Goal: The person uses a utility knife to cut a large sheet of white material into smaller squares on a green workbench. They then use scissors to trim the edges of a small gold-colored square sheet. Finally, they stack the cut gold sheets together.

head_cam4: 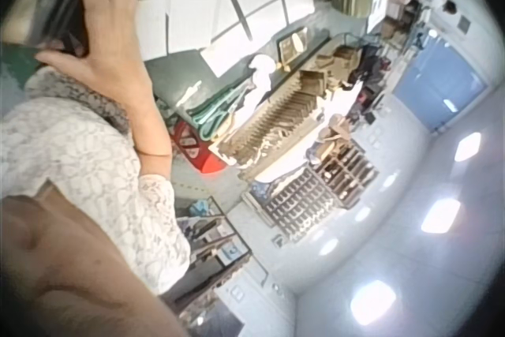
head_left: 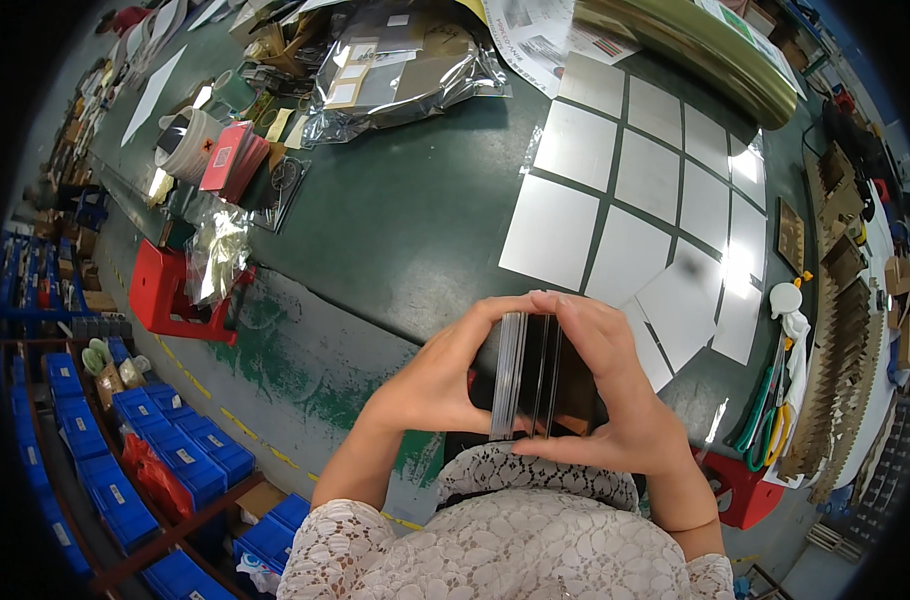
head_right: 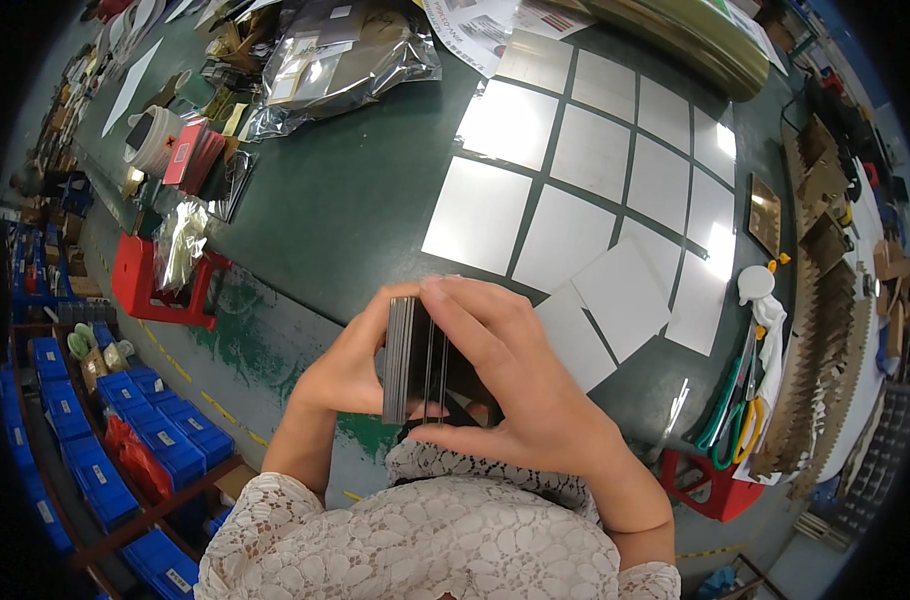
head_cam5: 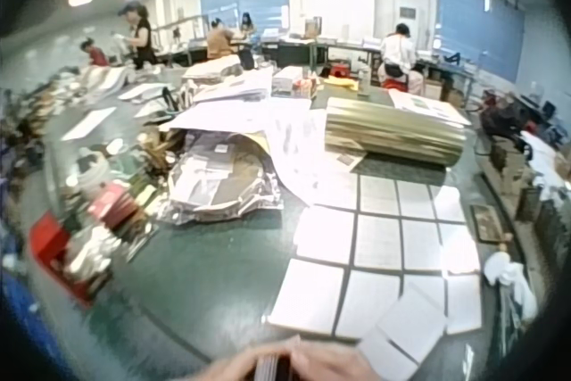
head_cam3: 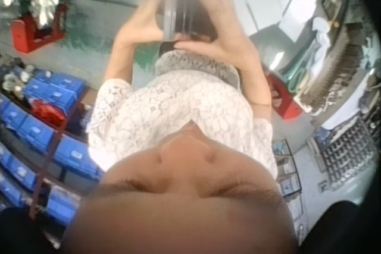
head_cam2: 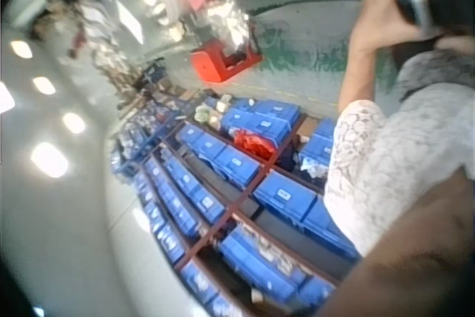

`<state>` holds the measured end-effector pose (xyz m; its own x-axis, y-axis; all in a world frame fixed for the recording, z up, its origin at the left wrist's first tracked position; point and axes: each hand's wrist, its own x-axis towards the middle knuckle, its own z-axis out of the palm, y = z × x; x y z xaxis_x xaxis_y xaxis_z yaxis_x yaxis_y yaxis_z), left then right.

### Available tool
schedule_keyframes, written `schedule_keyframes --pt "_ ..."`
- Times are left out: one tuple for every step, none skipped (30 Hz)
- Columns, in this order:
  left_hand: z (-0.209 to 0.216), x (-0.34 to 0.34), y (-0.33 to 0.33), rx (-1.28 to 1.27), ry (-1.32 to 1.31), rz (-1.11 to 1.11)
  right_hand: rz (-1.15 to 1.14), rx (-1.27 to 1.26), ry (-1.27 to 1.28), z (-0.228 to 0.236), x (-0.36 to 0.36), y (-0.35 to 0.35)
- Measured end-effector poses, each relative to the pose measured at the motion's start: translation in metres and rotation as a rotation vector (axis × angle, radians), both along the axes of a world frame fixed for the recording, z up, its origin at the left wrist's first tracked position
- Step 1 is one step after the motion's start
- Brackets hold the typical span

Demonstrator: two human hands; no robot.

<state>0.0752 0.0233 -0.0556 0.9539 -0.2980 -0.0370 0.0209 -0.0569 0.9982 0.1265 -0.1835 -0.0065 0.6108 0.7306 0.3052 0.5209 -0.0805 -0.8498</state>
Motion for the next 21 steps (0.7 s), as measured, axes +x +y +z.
schedule_keyframes --pt "0.001 0.0 -0.001 -0.004 0.035 0.004 0.004 0.001 0.003 0.0 0.0 0.0" --pt "0.0 0.0 -0.002 -0.018 0.005 0.009 0.008 0.003 0.005 -0.001 0.0 0.001" --pt "-0.002 0.0 -0.002 -0.031 -0.026 0.015 0.008 0.008 0.007 -0.002 -0.001 0.0" --pt "-0.003 0.001 -0.002 -0.045 -0.056 0.021 0.009 0.012 0.009 -0.003 -0.001 -0.001" --pt "-0.003 0.001 -0.002 -0.035 -0.083 0.017 0.009 0.017 0.011 -0.004 -0.001 -0.001" --pt "-0.004 0.002 -0.002 -0.027 -0.109 0.011 0.004 0.024 -0.002 -0.003 -0.002 0.0" --pt "-0.004 0.002 -0.002 -0.019 -0.135 0.005 0.0 0.031 -0.015 -0.002 -0.002 0.001" --pt "-0.004 0.002 -0.002 -0.008 -0.119 0.009 -0.004 0.022 -0.026 -0.001 -0.002 0.003" --pt "-0.004 0.001 -0.002 0.005 -0.104 0.014 -0.008 0.014 -0.036 0.0 -0.001 0.004" --pt "-0.005 0.0 -0.002 0.019 -0.088 0.018 -0.011 -0.01 -0.043 0.0 -0.001 0.005" --pt "-0.004 0.0 -0.002 0.019 -0.065 0.014 -0.011 -0.02 -0.044 0.001 -0.001 0.005" --pt "-0.003 0.0 -0.002 0.019 -0.042 0.008 -0.011 -0.031 -0.047 0.001 -0.001 0.006" --pt "-0.003 0.0 -0.002 0.018 -0.019 0.003 -0.009 -0.029 -0.045 0.001 -0.001 0.007" --pt "-0.004 0.0 -0.001 0.016 -0.043 -0.004 -0.008 -0.027 -0.043 0.002 -0.001 0.008" --pt "-0.007 0.0 0.0 0.015 -0.066 -0.009 -0.007 -0.029 -0.046 0.002 -0.001 0.008" --pt "-0.008 0.0 0.001 0.014 -0.09 -0.013 -0.006 -0.032 -0.05 0.003 -0.001 0.009" --pt "-0.008 0.0 0.001 0.003 -0.084 -0.014 -0.006 -0.034 -0.053 0.004 -0.001 0.009" --pt "-0.009 0.0 0.001 -0.01 -0.078 -0.017 -0.007 -0.037 -0.056 0.003 -0.001 0.008" --pt "-0.009 0.001 0.001 -0.022 -0.072 -0.021 -0.008 -0.04 -0.058 0.003 -0.001 0.008" --pt "-0.01 0.0 0.001 -0.026 -0.067 -0.019 -0.009 -0.043 -0.061 0.003 -0.001 0.007" --pt "-0.01 0.0 0.001 -0.029 -0.061 -0.016 -0.008 -0.043 -0.055 0.002 -0.001 0.007"
